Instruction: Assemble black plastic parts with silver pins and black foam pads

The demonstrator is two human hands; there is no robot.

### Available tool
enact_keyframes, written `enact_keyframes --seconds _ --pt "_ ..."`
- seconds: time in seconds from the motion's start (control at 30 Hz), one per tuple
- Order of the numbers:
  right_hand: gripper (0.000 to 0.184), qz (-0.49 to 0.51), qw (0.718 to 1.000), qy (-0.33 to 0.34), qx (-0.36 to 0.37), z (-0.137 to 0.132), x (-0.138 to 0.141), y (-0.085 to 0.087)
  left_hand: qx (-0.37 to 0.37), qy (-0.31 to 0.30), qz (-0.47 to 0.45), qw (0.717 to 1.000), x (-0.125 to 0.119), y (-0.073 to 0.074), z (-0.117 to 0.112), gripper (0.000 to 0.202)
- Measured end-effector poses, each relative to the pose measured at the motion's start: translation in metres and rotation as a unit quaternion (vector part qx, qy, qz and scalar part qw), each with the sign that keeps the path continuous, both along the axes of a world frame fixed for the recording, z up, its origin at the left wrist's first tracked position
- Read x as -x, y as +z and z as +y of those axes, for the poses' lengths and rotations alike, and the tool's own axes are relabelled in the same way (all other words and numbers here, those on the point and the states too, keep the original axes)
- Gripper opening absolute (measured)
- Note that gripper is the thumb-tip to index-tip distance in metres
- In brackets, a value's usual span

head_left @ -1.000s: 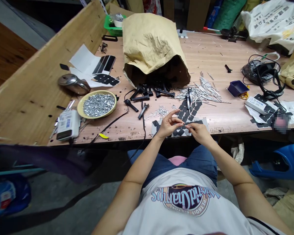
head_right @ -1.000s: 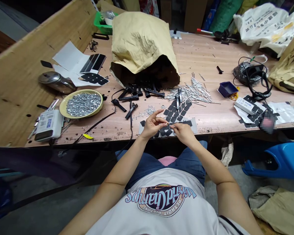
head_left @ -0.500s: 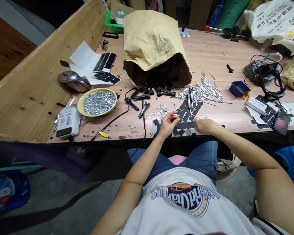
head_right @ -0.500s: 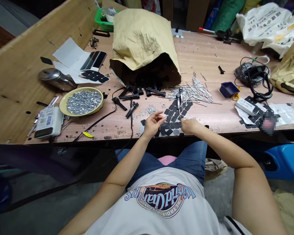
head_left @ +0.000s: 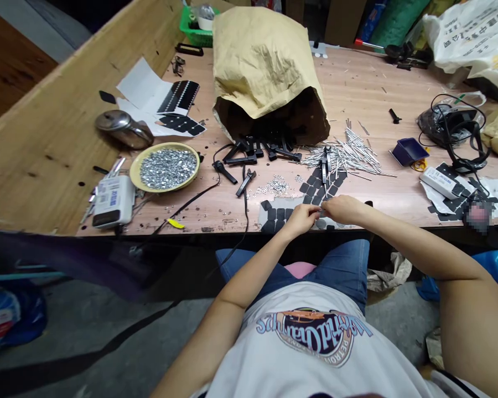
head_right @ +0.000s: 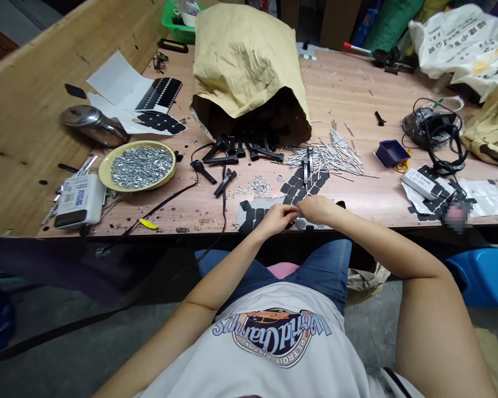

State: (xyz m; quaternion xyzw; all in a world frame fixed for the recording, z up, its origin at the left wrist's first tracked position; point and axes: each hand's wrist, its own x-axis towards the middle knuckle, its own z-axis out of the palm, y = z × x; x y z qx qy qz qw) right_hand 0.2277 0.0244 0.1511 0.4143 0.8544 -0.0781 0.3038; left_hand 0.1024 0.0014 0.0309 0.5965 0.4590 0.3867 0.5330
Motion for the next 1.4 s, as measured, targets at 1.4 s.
enact_keyframes --seconds 1.4 --pt "0.041 0.568 0.744 -0.307 0.169 -0.05 -0.036 -0.032 -0.037 0.006 -0.255 0.966 0.028 0.025 -0.014 0.056"
